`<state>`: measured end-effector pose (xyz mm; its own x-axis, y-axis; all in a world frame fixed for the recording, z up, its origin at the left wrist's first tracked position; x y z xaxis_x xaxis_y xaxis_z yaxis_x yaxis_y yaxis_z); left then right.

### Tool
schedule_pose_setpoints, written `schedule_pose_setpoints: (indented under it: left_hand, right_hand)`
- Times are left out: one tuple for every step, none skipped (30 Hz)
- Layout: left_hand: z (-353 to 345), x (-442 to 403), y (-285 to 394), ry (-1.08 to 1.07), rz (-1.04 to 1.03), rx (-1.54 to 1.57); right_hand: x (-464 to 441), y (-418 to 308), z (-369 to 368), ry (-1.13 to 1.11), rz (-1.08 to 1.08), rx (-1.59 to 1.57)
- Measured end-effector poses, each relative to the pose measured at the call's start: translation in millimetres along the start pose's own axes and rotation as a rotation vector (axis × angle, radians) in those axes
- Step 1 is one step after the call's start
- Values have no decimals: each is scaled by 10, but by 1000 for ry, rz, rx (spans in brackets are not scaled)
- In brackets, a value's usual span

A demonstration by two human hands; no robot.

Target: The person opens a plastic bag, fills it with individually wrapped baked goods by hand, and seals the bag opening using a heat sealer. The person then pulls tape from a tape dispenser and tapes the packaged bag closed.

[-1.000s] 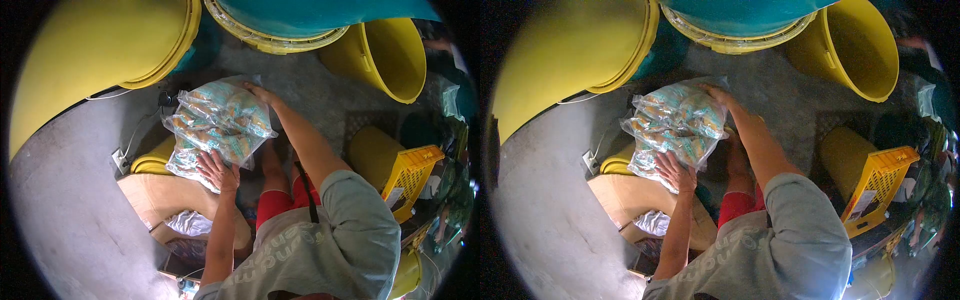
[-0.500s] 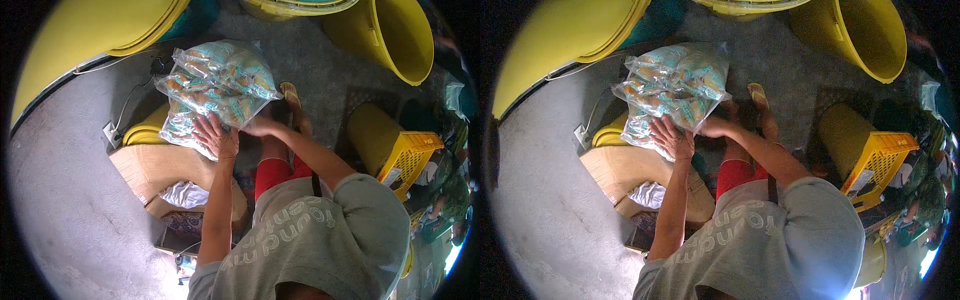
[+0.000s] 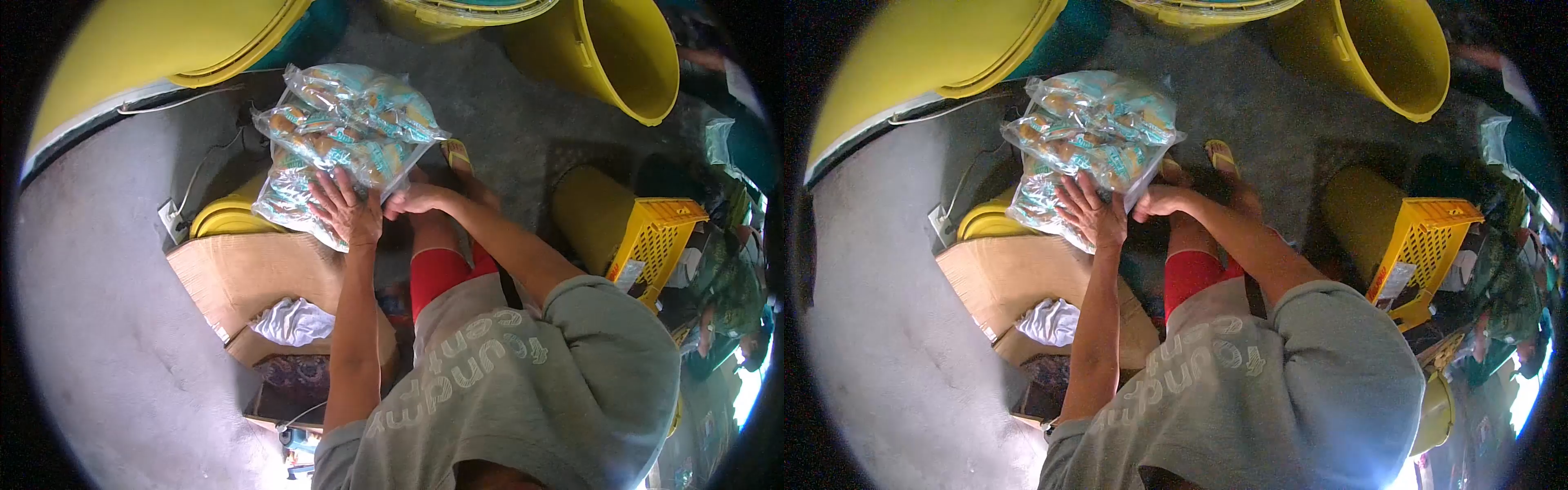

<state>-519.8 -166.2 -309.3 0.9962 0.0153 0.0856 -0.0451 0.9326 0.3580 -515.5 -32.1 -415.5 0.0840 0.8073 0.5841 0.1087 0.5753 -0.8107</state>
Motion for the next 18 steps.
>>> schedule_pose_setpoints:
  left_hand:
    - [10,1,22,32,-6,15]
    - [53,16,47,38,4,19]
    - [96,11,66,-7,18,56]
    - [161,-15,92,-45,31,92]
    - [272,-27,124,-67,26,113]
    - [383,2,105,-50,37,112]
    - [481,26,94,-49,49,295]
    - [570,10,103,-36,53,478]
    - [680,74,101,60,58,397]
    - [769,178,94,93,76,396]
    - [853,270,73,150,149,410]
    - [924,358,52,211,224,423]
    - [964,457,26,247,301,426]
    - [984,582,6,294,334,423]
    - [974,749,-11,326,428,404]
    - [947,936,1,355,529,384]
    - [904,1117,43,376,616,343]
    - [859,1306,125,378,718,361]
  right_hand:
    - [-202,159,17,454,-114,51]
    - [-258,234,52,907,-221,101]
    - [-71,147,227,744,-510,22]
    - [-70,290,285,745,-498,41]
    - [-123,540,280,739,-451,-3]
    - [-92,692,263,729,-406,-46]
    - [29,694,285,664,-345,52]
    - [167,683,372,603,-282,159]
    - [350,704,399,599,-197,149]
    - [534,731,422,591,-112,138]
    - [715,703,499,542,-114,95]
    - [881,659,596,517,-196,-8]
    - [1045,630,688,519,-337,-163]
    - [1198,572,793,572,-479,-345]
    - [1316,509,893,662,-582,-490]
    - [1379,464,995,770,-645,-586]
    - [1383,399,1118,874,-653,-601]
    - [1200,516,1249,995,-559,-492]
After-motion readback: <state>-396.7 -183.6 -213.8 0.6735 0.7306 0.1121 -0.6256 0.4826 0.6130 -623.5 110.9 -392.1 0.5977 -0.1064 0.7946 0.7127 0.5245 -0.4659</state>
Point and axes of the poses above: each hand's wrist, its own x-axis away from the middle knuckle, its own z-axis out of the back of the hand, y = z × x, the point moved 2 cm from there along -x, towards the middle knuckle, and after that the axes turned 11 degrees about x, right-handed, at the moved point
